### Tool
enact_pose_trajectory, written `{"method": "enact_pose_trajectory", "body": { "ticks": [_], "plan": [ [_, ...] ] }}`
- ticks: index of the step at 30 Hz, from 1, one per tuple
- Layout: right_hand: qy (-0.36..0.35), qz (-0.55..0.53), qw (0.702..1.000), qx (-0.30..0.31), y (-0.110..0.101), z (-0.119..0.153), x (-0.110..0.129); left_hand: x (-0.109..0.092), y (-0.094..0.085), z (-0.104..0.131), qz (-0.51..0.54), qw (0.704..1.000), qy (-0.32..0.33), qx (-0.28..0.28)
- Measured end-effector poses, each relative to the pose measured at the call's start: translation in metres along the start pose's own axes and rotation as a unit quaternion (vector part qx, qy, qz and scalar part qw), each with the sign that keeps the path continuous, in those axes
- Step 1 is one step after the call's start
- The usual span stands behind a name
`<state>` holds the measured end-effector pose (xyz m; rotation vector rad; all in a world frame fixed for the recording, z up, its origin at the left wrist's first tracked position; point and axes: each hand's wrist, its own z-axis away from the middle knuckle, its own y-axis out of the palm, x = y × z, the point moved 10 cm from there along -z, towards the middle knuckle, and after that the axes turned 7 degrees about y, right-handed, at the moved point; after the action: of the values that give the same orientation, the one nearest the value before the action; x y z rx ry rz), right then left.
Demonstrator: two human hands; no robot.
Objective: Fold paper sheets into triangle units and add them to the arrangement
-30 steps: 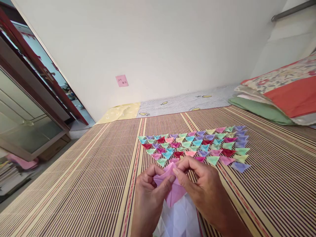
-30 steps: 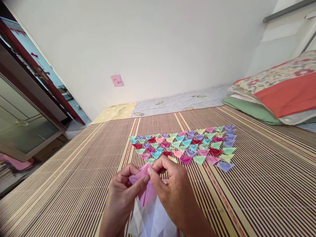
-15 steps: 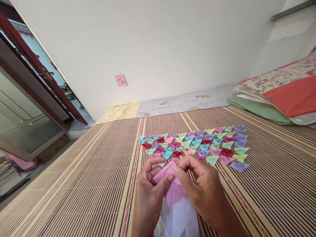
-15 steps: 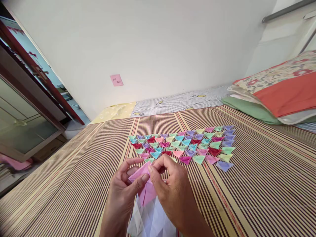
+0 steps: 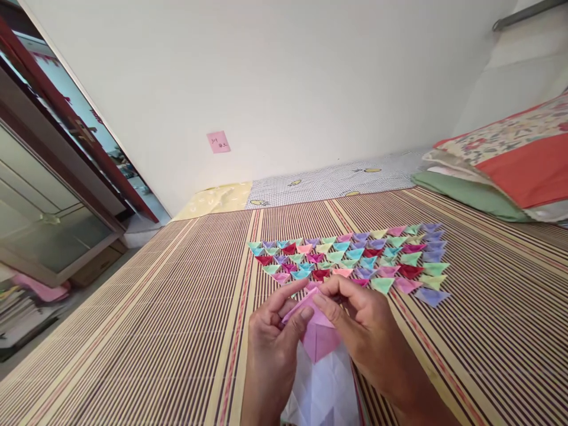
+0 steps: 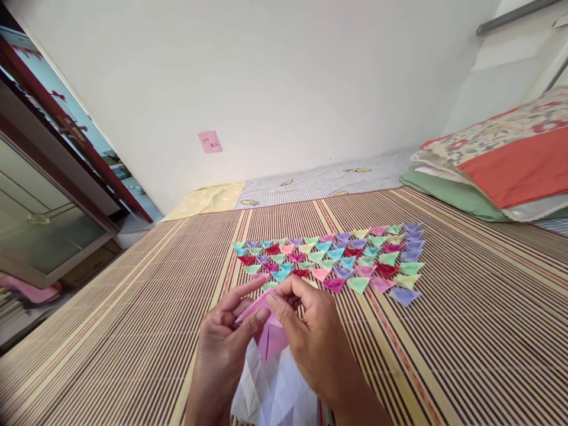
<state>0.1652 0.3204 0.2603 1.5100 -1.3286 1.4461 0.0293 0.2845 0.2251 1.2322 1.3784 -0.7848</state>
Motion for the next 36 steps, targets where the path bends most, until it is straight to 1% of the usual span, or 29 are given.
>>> {"method": "enact_pose_trajectory", "body": {
  "ticks": [2, 4, 6, 9, 11, 13, 15, 18, 21, 23, 26, 31, 36],
  "plan": [
    [-0.005, 0.005, 1.0, -0.008, -0.003, 0.0, -0.001, -0.001, -0.002, 0.0, -0.026, 1.0, 0.008, 0.012],
    [-0.01, 0.0, 1.0, -0.001, -0.003, -0.001, -0.001, -0.002, -0.004, -0.001, -0.049, 0.998, 0.014, 0.026],
    [-0.013, -0.007, 1.0, 0.01, -0.003, -0.002, -0.002, -0.003, -0.007, -0.003, -0.052, 0.998, 0.012, 0.042],
    [-0.015, -0.008, 1.0, 0.02, -0.002, -0.003, -0.002, -0.001, -0.006, -0.004, -0.016, 0.997, -0.012, 0.071],
    [-0.014, 0.002, 1.0, 0.024, 0.0, -0.003, -0.002, 0.004, -0.003, -0.003, 0.002, 0.995, -0.039, 0.092],
    [-0.005, 0.01, 1.0, 0.029, 0.003, -0.003, -0.004, 0.01, 0.001, -0.001, 0.004, 0.993, -0.062, 0.101],
    [0.008, 0.012, 0.999, 0.035, 0.006, -0.002, -0.006, 0.014, 0.002, 0.001, 0.0, 0.993, -0.074, 0.093],
    [0.02, -0.002, 0.999, 0.046, 0.01, -0.002, -0.007, 0.015, -0.002, 0.0, 0.009, 0.996, -0.063, 0.059],
    [0.032, -0.004, 0.998, 0.061, 0.014, -0.003, -0.009, 0.013, -0.007, -0.003, 0.049, 0.997, -0.051, 0.016],
    [0.031, 0.004, 0.998, 0.061, 0.015, -0.003, -0.01, 0.013, -0.008, -0.004, 0.084, 0.995, -0.052, 0.001],
    [0.031, 0.002, 0.998, 0.058, 0.017, -0.003, -0.012, 0.013, -0.007, -0.005, 0.118, 0.991, -0.055, -0.002],
    [0.021, -0.016, 0.998, 0.054, 0.016, -0.002, -0.01, 0.018, -0.002, -0.004, 0.162, 0.985, -0.062, 0.014],
    [-0.011, 0.006, 0.999, 0.031, 0.002, -0.003, -0.003, 0.022, -0.004, -0.003, 0.184, 0.98, -0.072, -0.01]
  ]
}}
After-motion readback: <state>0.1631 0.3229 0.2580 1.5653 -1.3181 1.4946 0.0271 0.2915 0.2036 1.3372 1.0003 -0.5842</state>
